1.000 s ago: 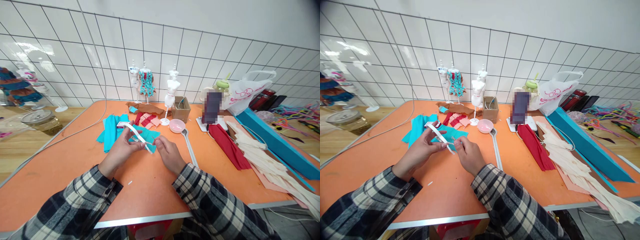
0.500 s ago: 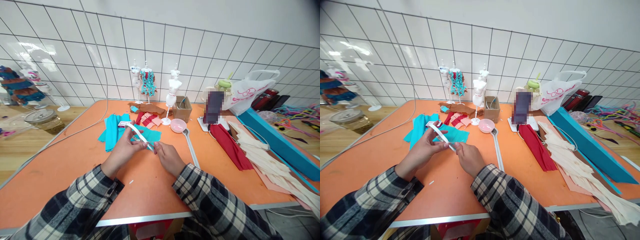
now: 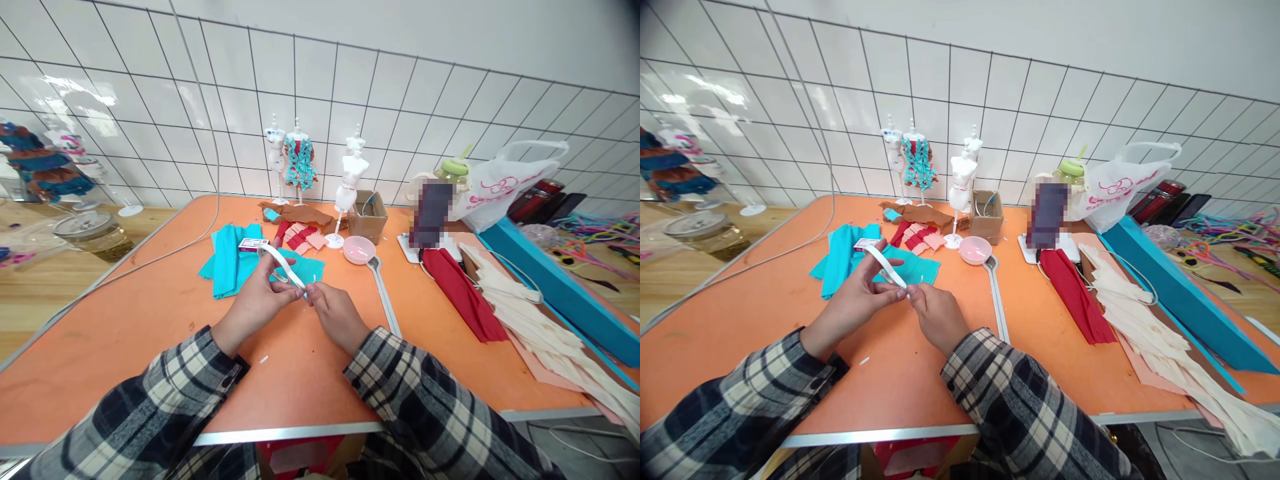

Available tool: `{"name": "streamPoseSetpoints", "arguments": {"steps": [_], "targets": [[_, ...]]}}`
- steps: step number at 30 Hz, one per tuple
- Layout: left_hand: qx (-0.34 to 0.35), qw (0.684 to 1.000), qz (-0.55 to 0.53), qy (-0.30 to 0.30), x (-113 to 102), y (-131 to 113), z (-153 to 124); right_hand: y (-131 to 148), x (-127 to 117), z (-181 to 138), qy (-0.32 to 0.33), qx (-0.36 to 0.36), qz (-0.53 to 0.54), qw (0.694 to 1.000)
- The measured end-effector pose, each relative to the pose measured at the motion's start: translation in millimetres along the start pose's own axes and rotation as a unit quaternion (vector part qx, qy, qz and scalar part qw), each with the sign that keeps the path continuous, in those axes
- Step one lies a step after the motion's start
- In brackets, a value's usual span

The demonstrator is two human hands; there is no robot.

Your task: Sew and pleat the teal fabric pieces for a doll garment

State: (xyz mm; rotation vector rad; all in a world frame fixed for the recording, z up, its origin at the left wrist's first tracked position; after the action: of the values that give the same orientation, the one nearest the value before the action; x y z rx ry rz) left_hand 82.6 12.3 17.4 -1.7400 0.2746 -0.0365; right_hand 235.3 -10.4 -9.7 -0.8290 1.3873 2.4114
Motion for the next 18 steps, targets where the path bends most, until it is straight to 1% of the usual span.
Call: {"name": "streamPoseSetpoints", "arguments": {"steps": [8,18], "targets": [[0.011,1.0,0.004,-0.008,0.2,-1.9,-1.7,2.3,-0.7,0.2,-0.014,0.029,0.034,0.999],[0.004,1.0,-0.008,0.002,2.2,-1.6,-1.3,-0.8,-2.9,1.5,0.003,0.035,0.016,0.999]]}}
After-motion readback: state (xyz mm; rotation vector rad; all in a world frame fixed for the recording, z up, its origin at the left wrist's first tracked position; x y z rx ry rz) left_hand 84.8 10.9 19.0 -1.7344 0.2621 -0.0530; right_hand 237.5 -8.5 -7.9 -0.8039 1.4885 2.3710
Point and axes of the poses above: each hand's wrist, its own z-axis towards the middle knuckle, its own x-axis out of the palm, y = z × x, the point moved 4 cm from there along z, towards the middle knuckle, and after that the axes turned 15 degrees about -x, right-handed, at the moved point
